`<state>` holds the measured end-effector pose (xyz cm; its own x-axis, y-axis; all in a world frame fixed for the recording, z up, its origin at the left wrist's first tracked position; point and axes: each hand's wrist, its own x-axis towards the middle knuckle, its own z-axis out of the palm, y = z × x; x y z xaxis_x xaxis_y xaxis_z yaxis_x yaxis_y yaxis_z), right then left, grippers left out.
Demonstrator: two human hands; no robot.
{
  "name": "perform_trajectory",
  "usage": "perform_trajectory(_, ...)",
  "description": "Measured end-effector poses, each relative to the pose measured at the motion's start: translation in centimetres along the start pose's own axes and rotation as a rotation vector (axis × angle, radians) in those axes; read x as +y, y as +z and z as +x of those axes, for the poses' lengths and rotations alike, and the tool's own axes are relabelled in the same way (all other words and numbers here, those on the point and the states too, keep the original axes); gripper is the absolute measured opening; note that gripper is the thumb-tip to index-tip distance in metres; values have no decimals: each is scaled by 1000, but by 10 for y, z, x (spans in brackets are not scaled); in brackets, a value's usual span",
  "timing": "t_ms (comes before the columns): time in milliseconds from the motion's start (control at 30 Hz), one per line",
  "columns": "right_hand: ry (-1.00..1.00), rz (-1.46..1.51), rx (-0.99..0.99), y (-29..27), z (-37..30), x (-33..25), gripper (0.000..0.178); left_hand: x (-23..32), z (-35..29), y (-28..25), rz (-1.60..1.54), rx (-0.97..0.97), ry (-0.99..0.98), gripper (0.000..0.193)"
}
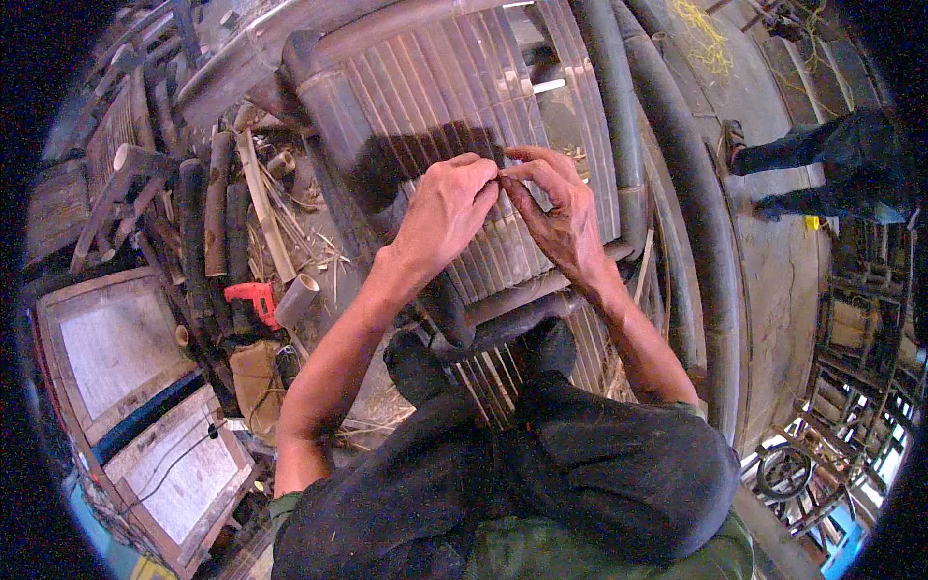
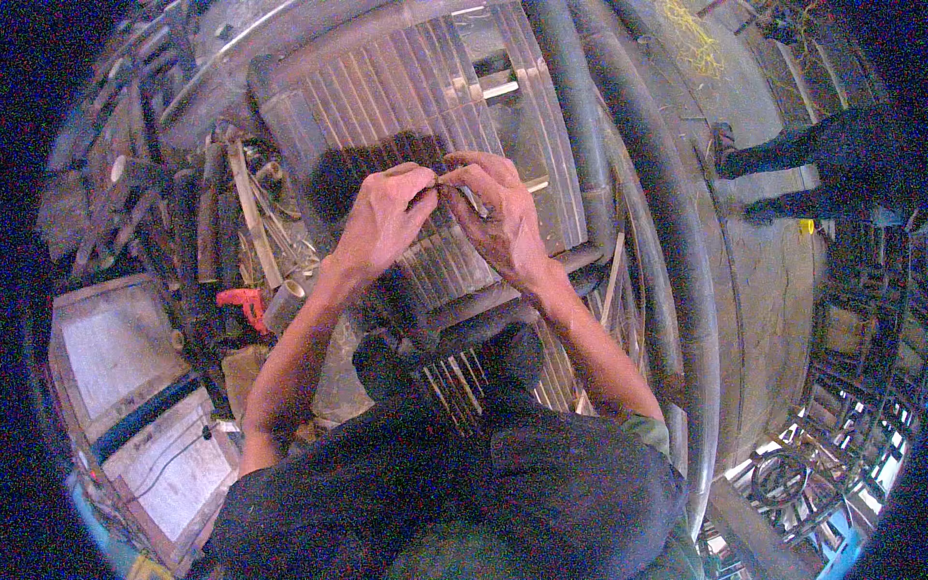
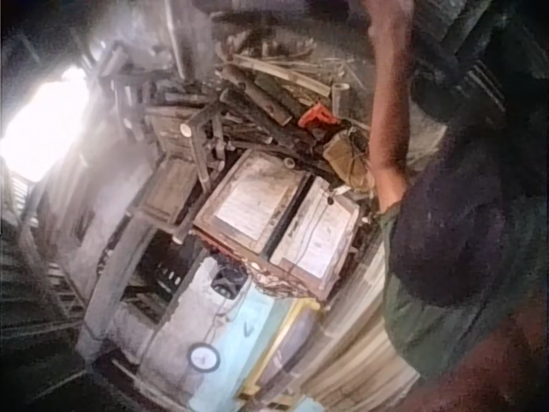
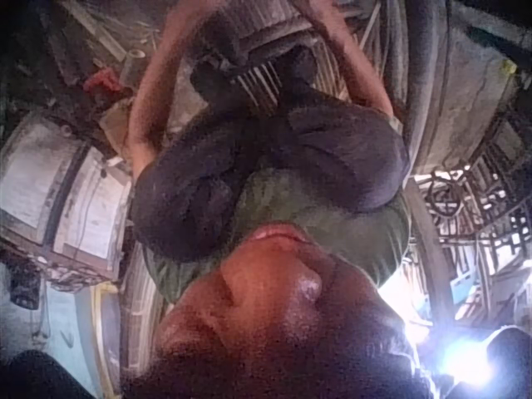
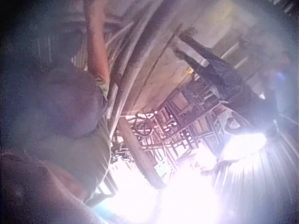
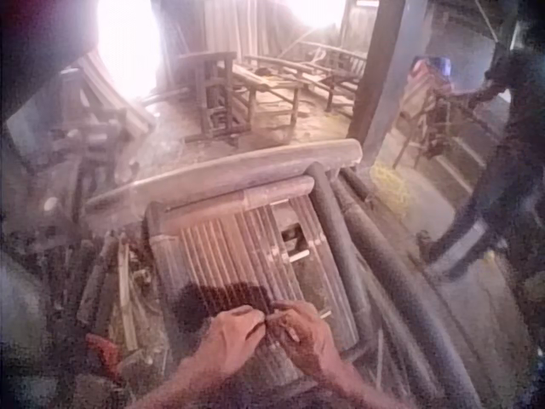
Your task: The person weaves thin strips of material into a curved wooden frame using both hands. They repeatedly thread the strips through the frame's slats and pull them taut to form a woven pattern.
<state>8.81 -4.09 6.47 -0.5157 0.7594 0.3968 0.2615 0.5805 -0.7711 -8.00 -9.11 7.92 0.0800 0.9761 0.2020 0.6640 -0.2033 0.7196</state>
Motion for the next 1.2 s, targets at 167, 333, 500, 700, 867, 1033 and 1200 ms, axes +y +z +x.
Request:
perform_trajectory(167, 21, 10, -56, -2, -1, -2, 16, 1, 1, -1, 10, -7, -8, 11)
perform_trajectory(333, 212, 95, 8, 2, -3, -3, 13, 0, -1, 1, -40, 12, -37, 11)
perform_trajectory(500, 371, 195, 91, 4, -1, -9, 12, 1, -4, 5, -137, 73, -53, 13)
perform_trajectory(700, 223, 41, 55, 2, -3, -10, 13, 8, -5, 5, -245, 130, -185, 14)
perform_trajectory(867, 99, -59, 27, 4, -5, -11, 16, 4, -5, 5, -118, 207, -1, 8)
perform_trajectory(1033, 428, 274, -125, 7, -7, -7, 21, 0, -7, 3, -28, 182, 11, 11)
perform_trajectory(1200, 535, 548, -221, 2, -6, -2, 24, -7, -15, 2, -146, 124, -158, 17)
